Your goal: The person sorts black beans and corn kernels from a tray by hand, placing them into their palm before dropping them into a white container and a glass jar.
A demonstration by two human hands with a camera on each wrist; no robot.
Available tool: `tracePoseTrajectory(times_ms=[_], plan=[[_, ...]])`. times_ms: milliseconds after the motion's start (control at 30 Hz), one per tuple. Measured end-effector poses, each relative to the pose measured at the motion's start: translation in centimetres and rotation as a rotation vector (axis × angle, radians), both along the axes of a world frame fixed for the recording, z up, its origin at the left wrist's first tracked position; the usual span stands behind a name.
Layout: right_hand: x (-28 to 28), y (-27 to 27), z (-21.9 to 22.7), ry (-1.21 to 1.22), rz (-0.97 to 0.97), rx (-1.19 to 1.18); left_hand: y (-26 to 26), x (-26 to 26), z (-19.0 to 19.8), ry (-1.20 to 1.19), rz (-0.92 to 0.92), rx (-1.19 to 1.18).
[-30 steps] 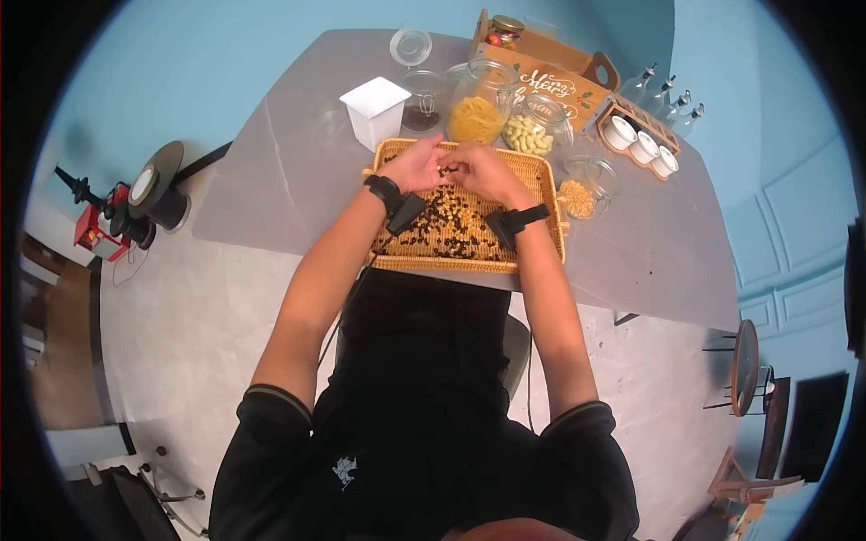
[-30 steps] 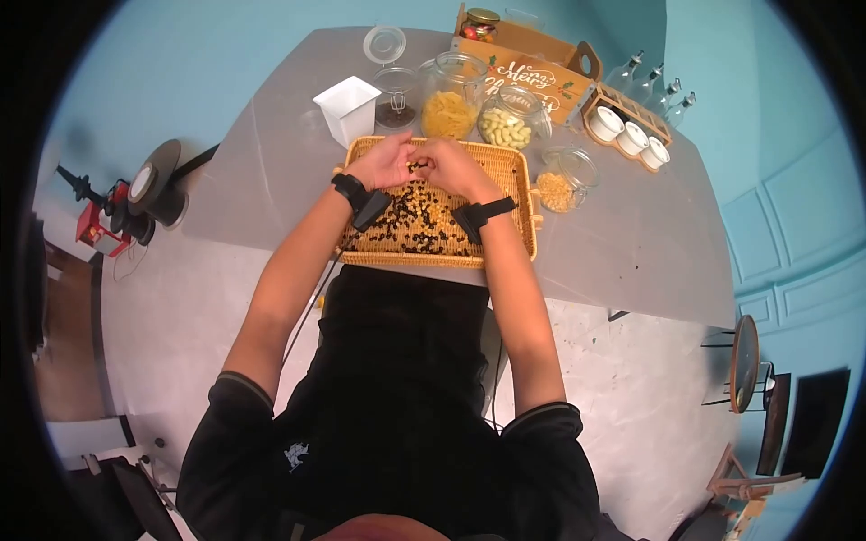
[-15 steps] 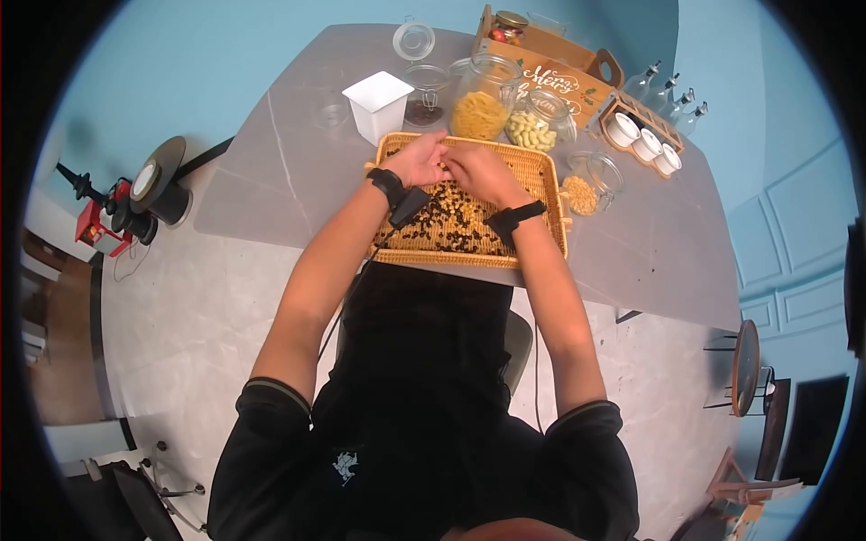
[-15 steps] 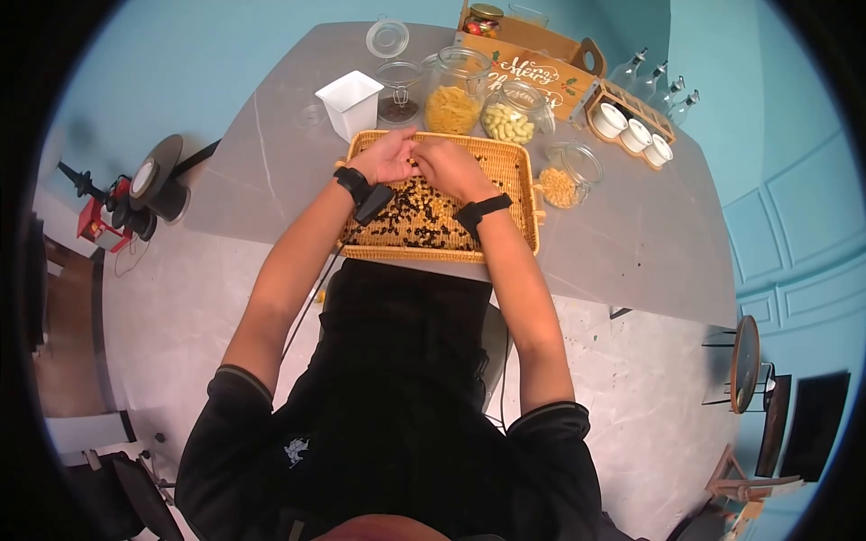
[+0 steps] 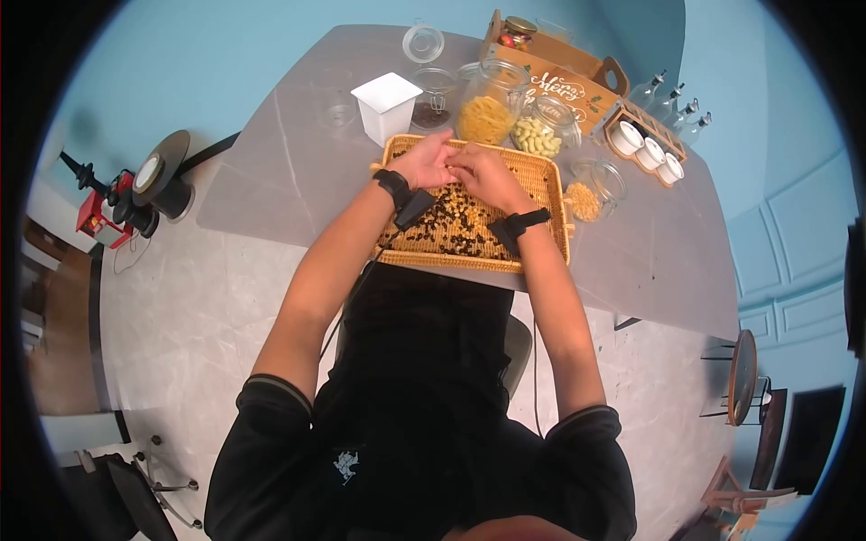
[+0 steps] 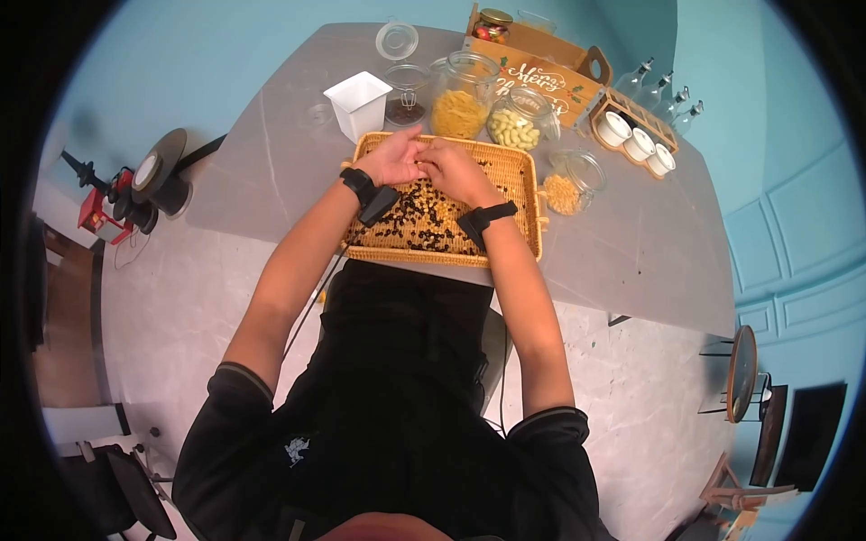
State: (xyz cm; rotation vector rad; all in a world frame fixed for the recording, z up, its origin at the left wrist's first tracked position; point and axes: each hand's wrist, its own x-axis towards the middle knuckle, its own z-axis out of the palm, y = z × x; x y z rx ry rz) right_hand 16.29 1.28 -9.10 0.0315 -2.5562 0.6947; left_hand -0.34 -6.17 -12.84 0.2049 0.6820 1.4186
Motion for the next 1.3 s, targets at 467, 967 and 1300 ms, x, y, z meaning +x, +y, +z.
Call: tracePoseTrajectory(times_ms=[467, 967, 1300], plan=[[-0.6, 0.0, -1.3, 0.066, -0.034, 0.171, -0.5, 0.8, 1.3, 0.04, 0.034, 0.006], [6.7, 8.5, 4.4, 0.416, 0.176, -1.373, -1.3, 1.8, 2.9, 0.082, 0.024, 0.031], [18.0, 13.5, 7.6, 0.04, -0.915, 0.032, -1.0, 1.2, 2.2, 0.116, -0.043, 0.04]])
